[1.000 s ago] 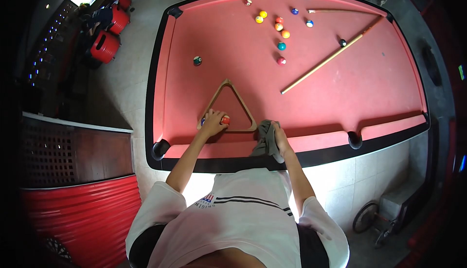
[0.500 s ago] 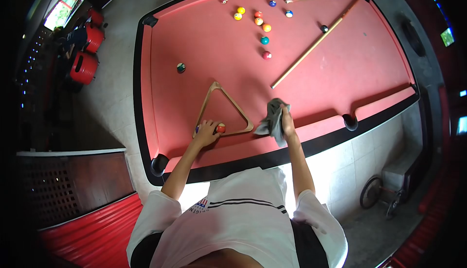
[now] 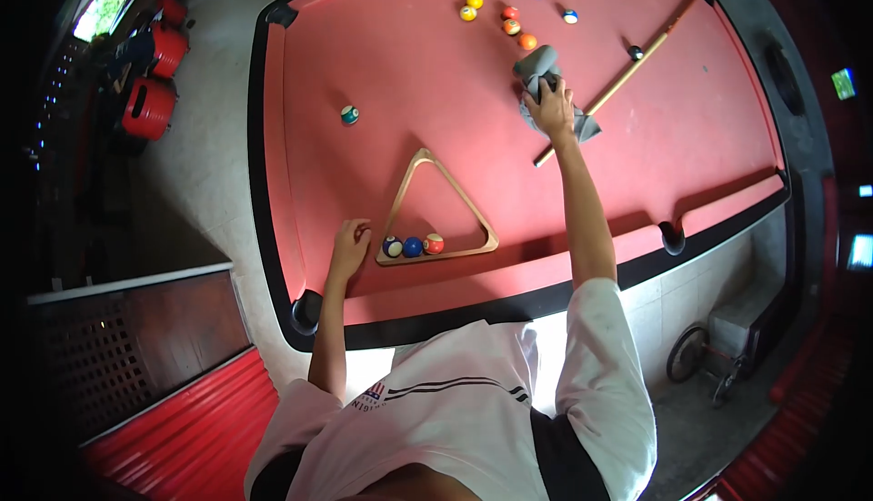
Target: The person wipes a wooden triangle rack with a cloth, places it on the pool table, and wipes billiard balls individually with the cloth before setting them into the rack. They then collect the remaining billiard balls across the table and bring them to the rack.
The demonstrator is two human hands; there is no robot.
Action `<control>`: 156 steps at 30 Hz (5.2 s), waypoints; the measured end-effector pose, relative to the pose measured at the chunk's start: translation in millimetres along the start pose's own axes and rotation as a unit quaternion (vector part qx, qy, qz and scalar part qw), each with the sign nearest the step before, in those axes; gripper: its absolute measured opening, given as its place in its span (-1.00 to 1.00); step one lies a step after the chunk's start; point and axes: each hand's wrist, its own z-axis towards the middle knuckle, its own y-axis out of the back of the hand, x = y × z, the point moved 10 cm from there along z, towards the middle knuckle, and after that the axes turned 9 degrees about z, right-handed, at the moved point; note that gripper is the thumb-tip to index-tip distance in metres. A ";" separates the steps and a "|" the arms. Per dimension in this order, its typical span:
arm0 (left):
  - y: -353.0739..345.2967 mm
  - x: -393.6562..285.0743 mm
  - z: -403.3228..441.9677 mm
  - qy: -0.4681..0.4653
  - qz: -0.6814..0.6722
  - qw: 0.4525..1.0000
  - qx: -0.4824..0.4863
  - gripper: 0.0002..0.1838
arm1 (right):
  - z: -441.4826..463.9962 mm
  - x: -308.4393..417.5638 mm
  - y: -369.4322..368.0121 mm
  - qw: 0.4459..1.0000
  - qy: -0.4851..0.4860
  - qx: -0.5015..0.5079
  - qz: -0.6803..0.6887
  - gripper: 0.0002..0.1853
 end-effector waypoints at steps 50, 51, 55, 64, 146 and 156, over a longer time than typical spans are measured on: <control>-25.1 -106.1 -122.7 -0.112 -0.159 0.977 0.083 -0.48 | -394.3 204.1 -69.3 0.564 -0.297 0.317 0.702 -0.45; -28.1 -102.8 -123.8 -0.106 -0.150 0.979 0.086 -0.47 | -396.4 203.5 -69.3 0.565 -0.304 0.313 0.701 -0.46; -29.4 -103.4 -129.1 -0.171 -0.129 0.976 0.026 -0.43 | -396.3 201.1 -63.2 0.575 -0.321 0.278 0.700 -0.50; -33.7 -96.6 -125.2 -0.128 -0.156 0.976 0.083 -0.49 | -409.7 186.7 -91.5 0.515 -0.369 0.276 0.723 -0.45; 5.6 -137.0 -115.3 -0.215 -0.143 0.966 0.027 -0.41 | -365.0 199.6 -73.5 0.642 -0.268 0.246 0.675 -0.38; -11.5 -124.3 -118.8 -0.272 -0.020 0.962 0.018 -0.38 | -383.4 178.0 -92.9 0.664 -0.339 0.304 0.594 -0.37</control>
